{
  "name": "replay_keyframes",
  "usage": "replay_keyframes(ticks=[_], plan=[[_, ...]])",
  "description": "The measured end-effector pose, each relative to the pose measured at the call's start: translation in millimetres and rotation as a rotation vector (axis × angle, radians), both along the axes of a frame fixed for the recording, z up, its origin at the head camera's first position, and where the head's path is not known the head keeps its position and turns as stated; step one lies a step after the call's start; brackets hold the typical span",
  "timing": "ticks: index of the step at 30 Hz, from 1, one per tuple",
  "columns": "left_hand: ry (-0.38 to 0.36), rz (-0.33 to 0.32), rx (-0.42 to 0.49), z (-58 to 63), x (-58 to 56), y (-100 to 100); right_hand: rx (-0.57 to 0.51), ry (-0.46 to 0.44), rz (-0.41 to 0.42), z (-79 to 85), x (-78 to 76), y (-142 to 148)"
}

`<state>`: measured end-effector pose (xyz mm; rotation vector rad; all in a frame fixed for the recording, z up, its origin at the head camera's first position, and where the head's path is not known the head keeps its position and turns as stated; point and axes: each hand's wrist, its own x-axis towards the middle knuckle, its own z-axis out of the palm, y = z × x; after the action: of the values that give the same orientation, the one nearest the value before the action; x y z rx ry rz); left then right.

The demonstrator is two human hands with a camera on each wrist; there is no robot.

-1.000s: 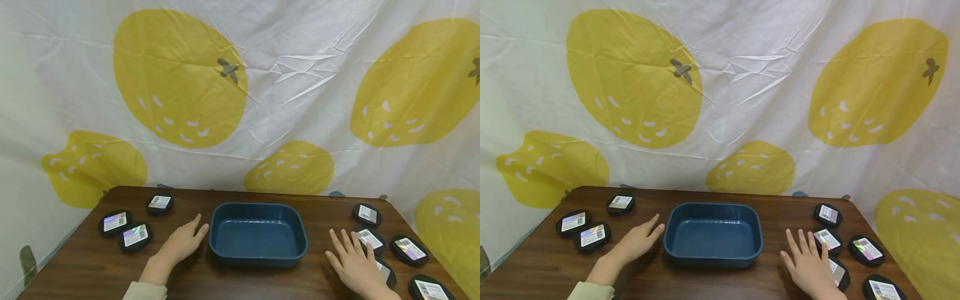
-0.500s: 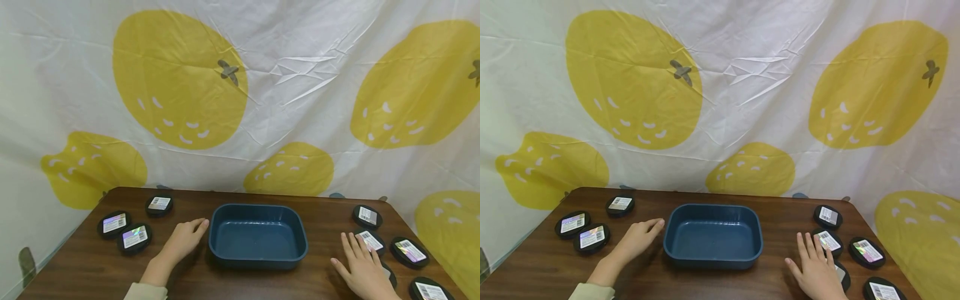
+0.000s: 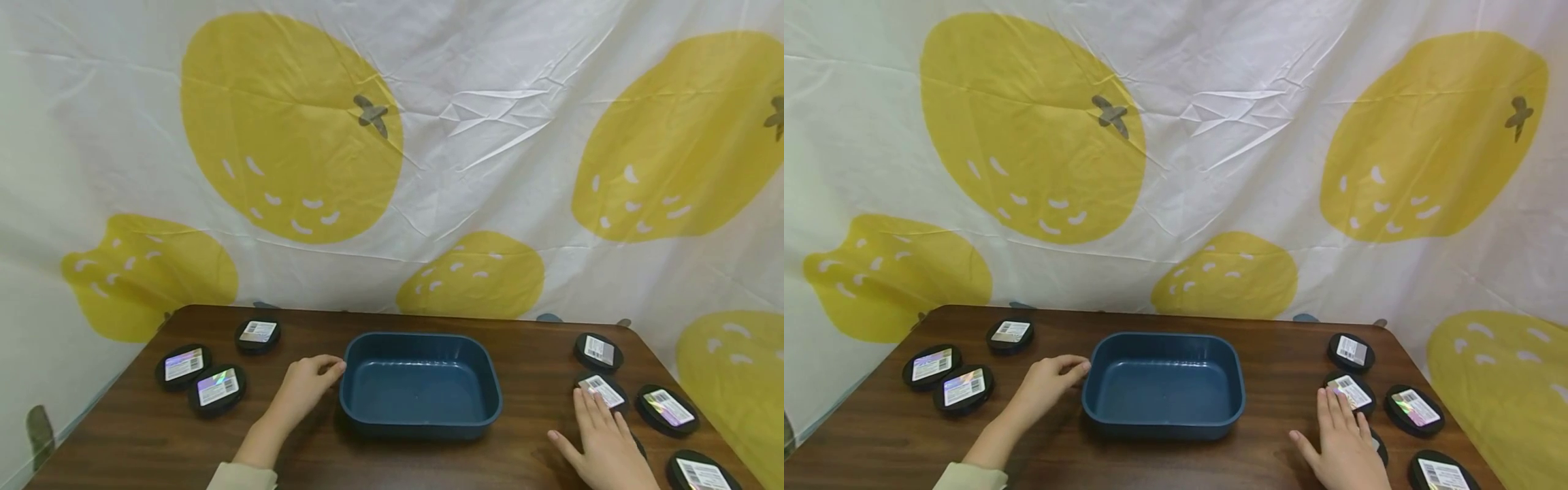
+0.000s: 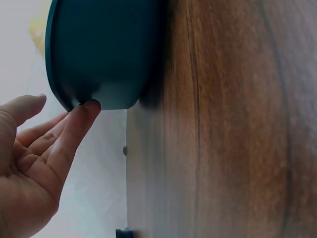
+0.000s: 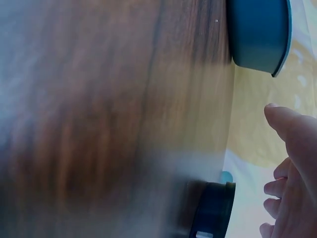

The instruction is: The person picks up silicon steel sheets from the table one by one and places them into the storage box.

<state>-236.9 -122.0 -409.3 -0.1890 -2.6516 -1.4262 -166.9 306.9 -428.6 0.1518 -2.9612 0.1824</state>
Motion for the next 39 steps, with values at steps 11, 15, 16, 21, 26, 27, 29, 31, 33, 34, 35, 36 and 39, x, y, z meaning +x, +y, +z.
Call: replay_keyframes(ticks=[11, 15, 16, 21, 26, 27, 29, 31, 33, 34, 35, 36, 39], plan=[[-0.025, 0.014, 0.04, -2.4, -0.8, 1.7, -0.027, -0.015, -0.023, -4.4, 3.4, 17.3], [-0.032, 0.015, 0.018, -3.5, 0.1, 2.0, -0.037, -0.019, -0.029, -6.4, 3.3, 25.5], [-0.034, 0.015, 0.017, -3.7, 0.4, 2.2, -0.042, -0.022, -0.03, -7.0, 3.6, 27.8], [-0.029, 0.014, 0.023, -5.0, 1.0, 2.8, -0.07, -0.026, -0.031, -10.8, 6.0, 37.6], [-0.07, 0.017, 0.095, -6.9, 0.4, 3.1, -0.106, -0.014, -0.018, -14.1, 7.5, 43.7], [-0.079, 0.018, 0.109, -7.2, 0.2, 3.1, -0.116, -0.019, -0.018, -14.6, 7.3, 45.0], [-0.089, 0.021, 0.127, -7.6, -0.4, 3.1, -0.141, -0.044, -0.027, -14.8, 7.3, 47.7], [-0.096, 0.024, 0.135, -7.8, -0.9, 3.0, -0.162, -0.079, -0.044, -14.8, 6.9, 51.0], [-0.099, 0.028, 0.139, -8.0, -1.7, 2.9, -0.176, -0.125, -0.072, -14.7, 6.2, 54.9], [-0.1, 0.029, 0.141, -8.1, -2.1, 2.9, -0.187, -0.144, -0.084, -15.0, 6.1, 57.2], [-0.102, 0.029, 0.143, -8.1, -2.4, 2.9, -0.196, -0.164, -0.102, -14.7, 5.6, 58.8], [-0.105, 0.028, 0.142, -8.0, -2.5, 2.8, -0.205, -0.182, -0.119, -14.6, 5.7, 60.3], [-0.109, 0.025, 0.154, -7.6, -2.1, 2.8, -0.223, -0.211, -0.17, -14.4, 6.6, 63.0]])
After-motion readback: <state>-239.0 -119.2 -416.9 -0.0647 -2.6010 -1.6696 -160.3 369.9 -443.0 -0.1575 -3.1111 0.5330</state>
